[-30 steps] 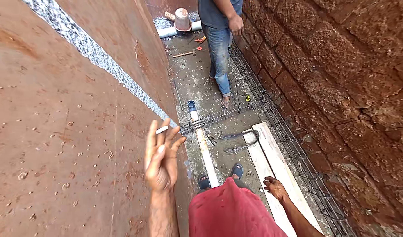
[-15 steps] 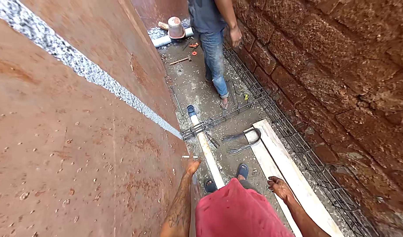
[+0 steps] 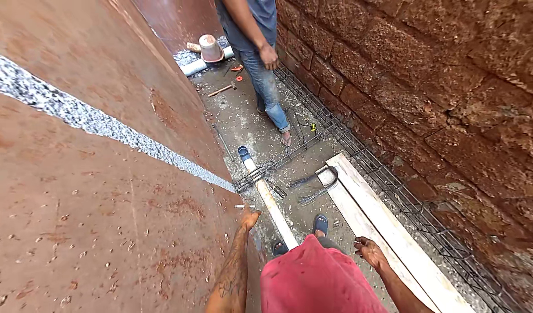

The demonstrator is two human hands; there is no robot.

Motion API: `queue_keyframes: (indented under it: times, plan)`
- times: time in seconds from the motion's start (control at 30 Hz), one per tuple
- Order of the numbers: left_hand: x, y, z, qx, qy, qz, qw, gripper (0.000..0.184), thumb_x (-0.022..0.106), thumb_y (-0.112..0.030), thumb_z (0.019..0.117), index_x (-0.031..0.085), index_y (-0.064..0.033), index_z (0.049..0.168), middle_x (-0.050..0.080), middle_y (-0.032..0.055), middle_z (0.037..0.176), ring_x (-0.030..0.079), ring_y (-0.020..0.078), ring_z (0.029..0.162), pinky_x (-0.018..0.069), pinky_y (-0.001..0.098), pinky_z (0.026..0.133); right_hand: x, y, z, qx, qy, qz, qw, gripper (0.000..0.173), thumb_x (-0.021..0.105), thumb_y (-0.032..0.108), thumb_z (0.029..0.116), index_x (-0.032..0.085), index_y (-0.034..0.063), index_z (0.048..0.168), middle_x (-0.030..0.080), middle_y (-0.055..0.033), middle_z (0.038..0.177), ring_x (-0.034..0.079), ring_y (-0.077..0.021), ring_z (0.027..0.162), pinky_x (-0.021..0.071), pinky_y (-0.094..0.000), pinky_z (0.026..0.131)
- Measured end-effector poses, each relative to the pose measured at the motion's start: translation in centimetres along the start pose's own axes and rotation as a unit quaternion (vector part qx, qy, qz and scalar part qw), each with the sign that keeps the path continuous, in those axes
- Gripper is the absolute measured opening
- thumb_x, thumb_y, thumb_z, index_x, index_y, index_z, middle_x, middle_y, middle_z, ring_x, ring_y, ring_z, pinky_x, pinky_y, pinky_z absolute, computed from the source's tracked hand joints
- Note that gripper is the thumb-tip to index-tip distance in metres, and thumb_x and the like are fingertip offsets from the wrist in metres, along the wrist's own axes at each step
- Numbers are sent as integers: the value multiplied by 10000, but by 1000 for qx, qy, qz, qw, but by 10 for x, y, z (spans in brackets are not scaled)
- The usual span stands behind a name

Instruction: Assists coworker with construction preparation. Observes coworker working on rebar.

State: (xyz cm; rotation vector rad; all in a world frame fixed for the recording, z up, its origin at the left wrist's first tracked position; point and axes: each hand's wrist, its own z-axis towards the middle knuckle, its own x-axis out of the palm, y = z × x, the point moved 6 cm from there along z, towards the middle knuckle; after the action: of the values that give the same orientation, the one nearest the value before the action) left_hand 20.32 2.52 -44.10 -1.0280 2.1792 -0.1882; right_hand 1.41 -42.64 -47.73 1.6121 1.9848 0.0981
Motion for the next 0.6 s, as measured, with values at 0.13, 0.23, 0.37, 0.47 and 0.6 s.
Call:
queue_keyframes:
  times: [0.13, 0.23, 0.37, 0.47, 0.6]
  plan:
    - [4, 5, 4, -2, 1, -8, 1000, 980, 690, -317, 940, 62, -40, 1640, 410, 296, 1549, 453, 414, 1417, 382, 560, 1153, 0, 2, -2, -4, -2, 8, 1000, 365, 560, 143, 1065, 566, -23, 1389, 650, -265, 1284, 700, -364, 1083, 555, -515, 951]
    - [4, 6, 2, -4, -6, -6, 1000, 976, 685, -321, 938, 67, -42, 1639, 405, 286, 1557, 455, 405, 1419, 388, 552, 1152, 1, 0, 1, -8, -4, 9, 1000, 366, 559, 150, 1066, 567, -20, 1390, 649, -265, 1289, 703, -366, 1076, 554, -518, 950]
    - [7, 11, 2, 2, 0, -26, 1000, 979, 674, -309, 943, 40, -39, 1639, 376, 274, 1583, 439, 387, 1438, 374, 539, 1167, 1, -1, 1, -9, -8, 17, 1000, 355, 560, 133, 1062, 573, -28, 1379, 653, -266, 1274, 702, -368, 1057, 557, -523, 932]
    - [5, 10, -6, -3, -5, -41, 999, 978, 678, -285, 950, 28, -55, 1643, 370, 268, 1590, 438, 385, 1441, 373, 534, 1169, 3, -1, 1, -12, -8, 18, 1000, 359, 552, 129, 1065, 564, -31, 1386, 650, -270, 1274, 702, -367, 1050, 557, -521, 925]
    - [7, 14, -6, 2, -16, -77, 997, 964, 674, -266, 955, 33, -54, 1643, 379, 269, 1584, 442, 381, 1438, 371, 529, 1171, 3, 1, 2, -12, -10, 19, 1000, 357, 555, 130, 1064, 566, -30, 1383, 648, -266, 1277, 700, -358, 1052, 556, -514, 928]
